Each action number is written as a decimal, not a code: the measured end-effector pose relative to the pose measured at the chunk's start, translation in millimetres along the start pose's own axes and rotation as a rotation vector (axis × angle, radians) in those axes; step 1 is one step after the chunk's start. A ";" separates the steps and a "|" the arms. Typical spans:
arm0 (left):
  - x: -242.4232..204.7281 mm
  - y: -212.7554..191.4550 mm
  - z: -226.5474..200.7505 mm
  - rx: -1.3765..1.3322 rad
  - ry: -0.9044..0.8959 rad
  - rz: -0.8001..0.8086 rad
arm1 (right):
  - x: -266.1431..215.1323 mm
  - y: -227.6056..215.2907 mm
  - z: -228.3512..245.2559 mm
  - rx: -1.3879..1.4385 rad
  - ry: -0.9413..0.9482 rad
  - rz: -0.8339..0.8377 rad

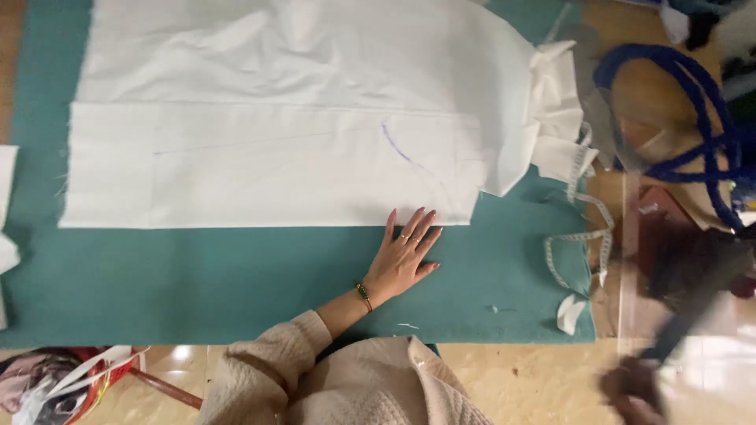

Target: The person marks a white fabric piece with a blue pen and ruler, then cuts along the marked lines using large scissors. The person trims the edges and folds the cut fabric piece on the green work surface.

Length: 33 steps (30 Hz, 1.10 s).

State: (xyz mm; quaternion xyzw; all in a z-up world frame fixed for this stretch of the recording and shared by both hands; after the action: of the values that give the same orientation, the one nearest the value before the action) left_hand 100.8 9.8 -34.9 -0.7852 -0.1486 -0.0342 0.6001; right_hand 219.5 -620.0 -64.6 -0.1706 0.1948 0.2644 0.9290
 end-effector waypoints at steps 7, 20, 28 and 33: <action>18.9 7.5 -8.8 0.049 0.155 -0.003 | 27.9 275.3 198.3 0.340 0.011 0.266; 19.5 -4.3 -33.7 -1.673 -0.719 0.221 | 65.1 303.6 223.9 0.215 0.264 0.331; 50.3 -19.0 -39.2 -2.194 -1.184 0.297 | 85.5 309.3 249.4 0.085 0.202 0.314; 53.8 -19.4 -44.2 -2.141 -1.256 0.286 | 93.2 303.8 236.1 0.035 0.191 0.333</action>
State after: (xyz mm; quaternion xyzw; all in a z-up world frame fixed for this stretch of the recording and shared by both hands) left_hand 152.2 -17.4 8.0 -0.7685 -0.2201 0.3079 -0.5159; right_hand 187.3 -237.6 32.7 -0.1442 0.3123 0.3936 0.8525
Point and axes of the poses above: each hand's wrist, its own x-axis towards the middle knuckle, its own y-axis out of the palm, z = x × y, the point moved 1 cm from there along x, towards the middle knuckle, and after that the axes turned 1 degree about -y, right-handed, at the moved point
